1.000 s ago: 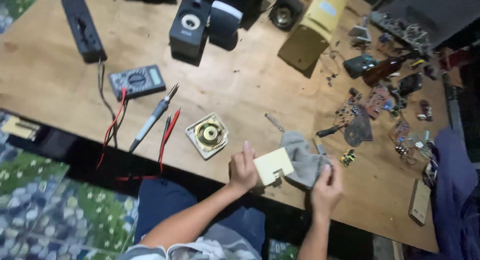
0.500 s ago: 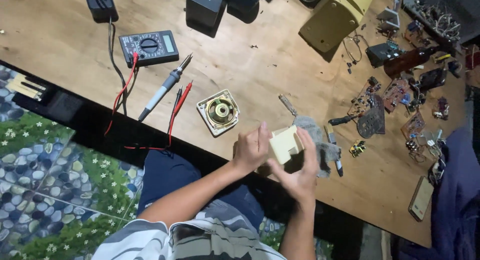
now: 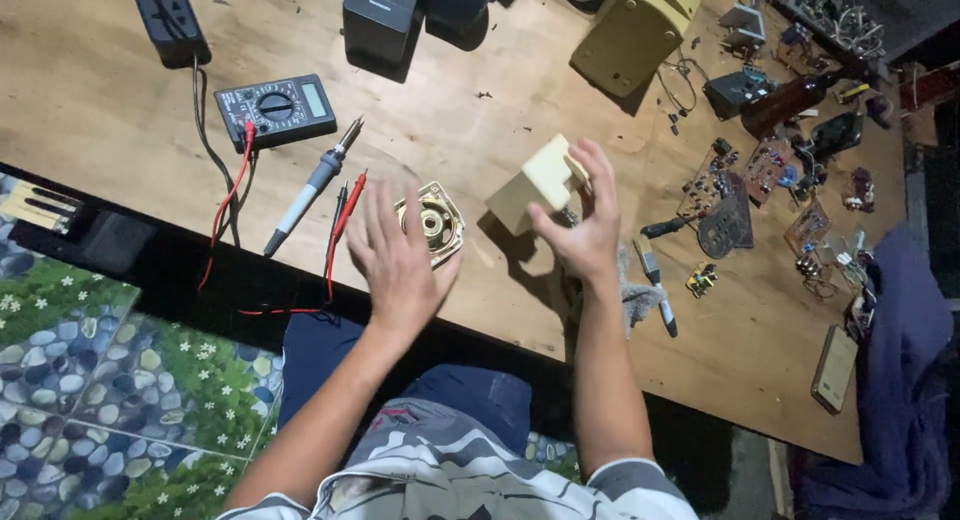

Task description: The person is disassembling a small electronic device, cleaning it with a cloth, and testing the internal components using a multimeter and a soldering iron.

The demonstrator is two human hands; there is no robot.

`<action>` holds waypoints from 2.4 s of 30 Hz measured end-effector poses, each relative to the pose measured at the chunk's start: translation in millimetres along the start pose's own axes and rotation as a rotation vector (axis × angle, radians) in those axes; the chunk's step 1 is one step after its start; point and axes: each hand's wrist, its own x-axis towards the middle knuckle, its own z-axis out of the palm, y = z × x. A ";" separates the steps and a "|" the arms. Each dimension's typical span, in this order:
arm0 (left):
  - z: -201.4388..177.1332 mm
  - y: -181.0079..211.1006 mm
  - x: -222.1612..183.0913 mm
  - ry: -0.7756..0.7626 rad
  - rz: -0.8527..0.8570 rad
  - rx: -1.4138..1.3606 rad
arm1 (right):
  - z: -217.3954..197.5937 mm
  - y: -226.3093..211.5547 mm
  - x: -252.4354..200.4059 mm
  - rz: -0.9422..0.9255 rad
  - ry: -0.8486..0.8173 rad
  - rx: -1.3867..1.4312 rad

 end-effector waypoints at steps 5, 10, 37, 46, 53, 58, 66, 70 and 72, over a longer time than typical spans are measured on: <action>3.6 -17.5 1.5 0.000 -0.020 0.028 | 22.6 20.9 34.2 -0.051 -0.051 -0.008; 10.7 -18.1 0.2 -0.029 0.013 0.082 | 42.9 41.1 45.8 -0.080 -0.073 -0.021; 30.0 -20.6 11.0 0.077 -0.037 0.074 | 40.3 45.8 26.1 0.058 -0.132 0.146; 24.5 -13.7 5.6 0.039 -0.052 -0.032 | 30.8 52.3 11.9 0.151 -0.064 0.496; 31.1 -19.1 -0.7 0.010 -0.088 0.015 | 31.2 55.1 9.9 0.127 -0.120 0.430; 26.1 -12.2 -4.3 -0.013 -0.080 0.034 | 31.8 44.8 14.5 0.064 -0.098 0.283; 25.2 -3.6 -18.4 -0.122 -0.070 0.250 | 19.4 33.0 6.5 0.032 -0.131 -0.233; 20.7 -7.2 -20.6 -0.069 -0.045 0.016 | 18.6 27.0 -5.2 0.022 -0.012 -0.240; 18.3 -7.3 -22.7 -0.099 -0.026 -0.039 | 16.5 24.1 -14.9 -0.185 0.042 -0.289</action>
